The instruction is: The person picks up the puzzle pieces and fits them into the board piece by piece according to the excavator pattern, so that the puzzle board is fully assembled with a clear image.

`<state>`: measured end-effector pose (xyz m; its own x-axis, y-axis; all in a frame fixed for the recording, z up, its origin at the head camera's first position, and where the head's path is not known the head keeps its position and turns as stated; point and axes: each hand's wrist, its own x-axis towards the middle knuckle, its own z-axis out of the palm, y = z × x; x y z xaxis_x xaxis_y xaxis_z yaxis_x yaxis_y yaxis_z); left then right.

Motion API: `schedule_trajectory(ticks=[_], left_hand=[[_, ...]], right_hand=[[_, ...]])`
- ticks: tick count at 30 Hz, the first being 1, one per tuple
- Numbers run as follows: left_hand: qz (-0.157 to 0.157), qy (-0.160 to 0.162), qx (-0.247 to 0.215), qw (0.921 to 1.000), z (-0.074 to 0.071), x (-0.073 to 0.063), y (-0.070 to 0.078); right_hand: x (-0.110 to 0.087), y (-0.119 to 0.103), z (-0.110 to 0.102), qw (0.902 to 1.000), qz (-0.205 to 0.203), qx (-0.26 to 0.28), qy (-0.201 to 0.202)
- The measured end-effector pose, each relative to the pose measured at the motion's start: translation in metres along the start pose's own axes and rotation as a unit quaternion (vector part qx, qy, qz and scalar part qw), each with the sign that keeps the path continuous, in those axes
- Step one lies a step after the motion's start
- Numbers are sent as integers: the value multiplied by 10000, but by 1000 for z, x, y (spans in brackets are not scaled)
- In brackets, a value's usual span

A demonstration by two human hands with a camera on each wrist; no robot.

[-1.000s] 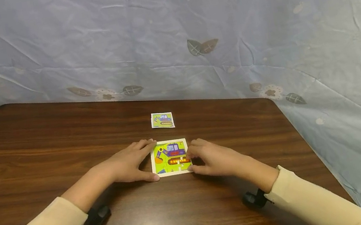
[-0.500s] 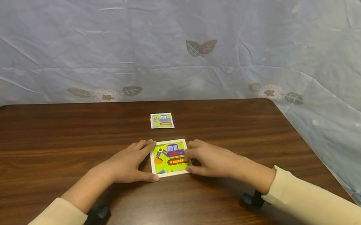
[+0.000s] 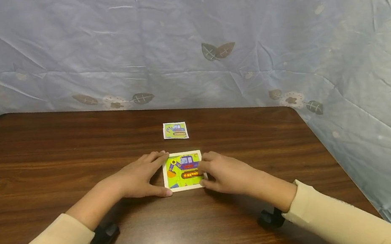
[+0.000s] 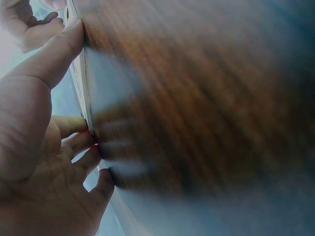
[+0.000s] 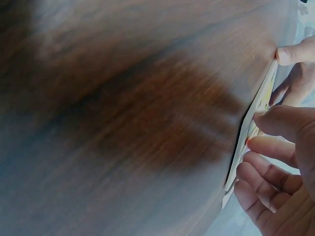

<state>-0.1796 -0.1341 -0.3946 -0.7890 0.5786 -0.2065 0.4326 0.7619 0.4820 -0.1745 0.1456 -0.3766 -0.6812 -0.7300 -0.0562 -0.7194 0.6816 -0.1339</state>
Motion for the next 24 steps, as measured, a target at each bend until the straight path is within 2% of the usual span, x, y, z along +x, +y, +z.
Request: schedule_trajectory(ticks=[5,11,24], left_hand=[[29,21,29,10000,1,1,0],[46,32,54,10000,2,2,-2],[37,31,40,10000,2,2,-3]], right_hand=[[0,1,2,9997,-171,148,129],[-1,1,4,9988,-425,218,90],[-2,4,8,9972,-647,279,237]])
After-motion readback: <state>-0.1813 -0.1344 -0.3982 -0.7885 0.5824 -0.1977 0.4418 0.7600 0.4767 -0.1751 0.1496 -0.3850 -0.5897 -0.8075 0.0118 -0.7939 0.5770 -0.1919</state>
